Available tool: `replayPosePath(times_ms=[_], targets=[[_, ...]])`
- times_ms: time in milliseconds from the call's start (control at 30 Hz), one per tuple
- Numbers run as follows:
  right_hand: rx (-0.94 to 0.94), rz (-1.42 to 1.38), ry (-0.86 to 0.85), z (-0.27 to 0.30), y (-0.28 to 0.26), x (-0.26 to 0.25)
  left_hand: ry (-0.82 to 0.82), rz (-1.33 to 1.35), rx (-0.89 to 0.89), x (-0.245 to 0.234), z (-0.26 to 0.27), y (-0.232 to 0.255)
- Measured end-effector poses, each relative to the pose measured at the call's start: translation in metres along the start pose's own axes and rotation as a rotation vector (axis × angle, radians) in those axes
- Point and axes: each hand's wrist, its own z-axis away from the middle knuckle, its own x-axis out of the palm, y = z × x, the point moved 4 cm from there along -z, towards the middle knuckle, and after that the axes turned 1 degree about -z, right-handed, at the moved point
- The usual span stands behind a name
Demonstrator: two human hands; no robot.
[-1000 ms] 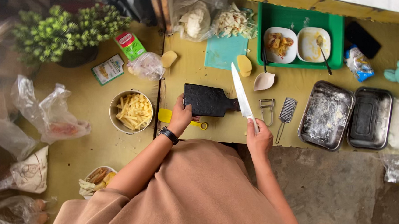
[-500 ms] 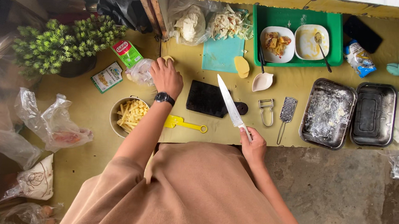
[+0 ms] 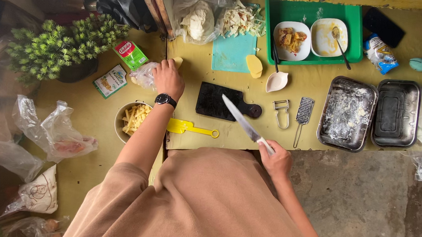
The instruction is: The person cuts peeled potatoes into pieces on a board with a knife and moves the pieces into a bowl.
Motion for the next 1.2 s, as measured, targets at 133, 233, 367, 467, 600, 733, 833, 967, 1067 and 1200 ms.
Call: replayPosePath(times_ms=[133, 233, 367, 467, 600, 733, 833, 967, 1067, 1200], targets=[[-0.187, 0.202, -0.001, 0.012, 0.021, -0.023, -0.035, 0.178, -0.111, -0.008, 0.006, 0.002], [-0.195, 0.269, -0.004, 0.016, 0.036, -0.033, -0.009, 0.37, -0.192, -0.01, 0.007, 0.0], [-0.203, 0.281, 0.073, 0.021, 0.049, -0.046, 0.007, 0.564, -0.312, 0.002, 0.016, -0.003], [-0.172, 0.317, 0.143, 0.028, 0.055, -0.054, -0.165, 1.177, -0.598, 0.031, 0.04, 0.003], [-0.142, 0.404, 0.224, 0.032, 0.059, -0.059, -0.436, 1.721, -0.889, 0.054, 0.079, 0.031], [-0.151, 0.356, 0.247, 0.03, 0.055, -0.05, -0.452, 1.565, -0.782, 0.055, 0.107, 0.061], [-0.115, 0.31, 0.222, 0.022, 0.044, -0.031, -0.409, 1.448, -0.675, 0.05, 0.111, 0.073], [0.091, 0.199, 0.118, 0.018, 0.029, -0.006, -0.394, 1.162, -0.544, 0.039, 0.119, 0.079], [0.137, 0.108, 0.142, 0.019, 0.015, 0.006, -0.366, 1.046, -0.498, 0.028, 0.124, 0.081], [0.216, -0.074, 0.129, 0.024, 0.013, 0.02, -0.31, 0.951, -0.397, 0.013, 0.122, 0.086]])
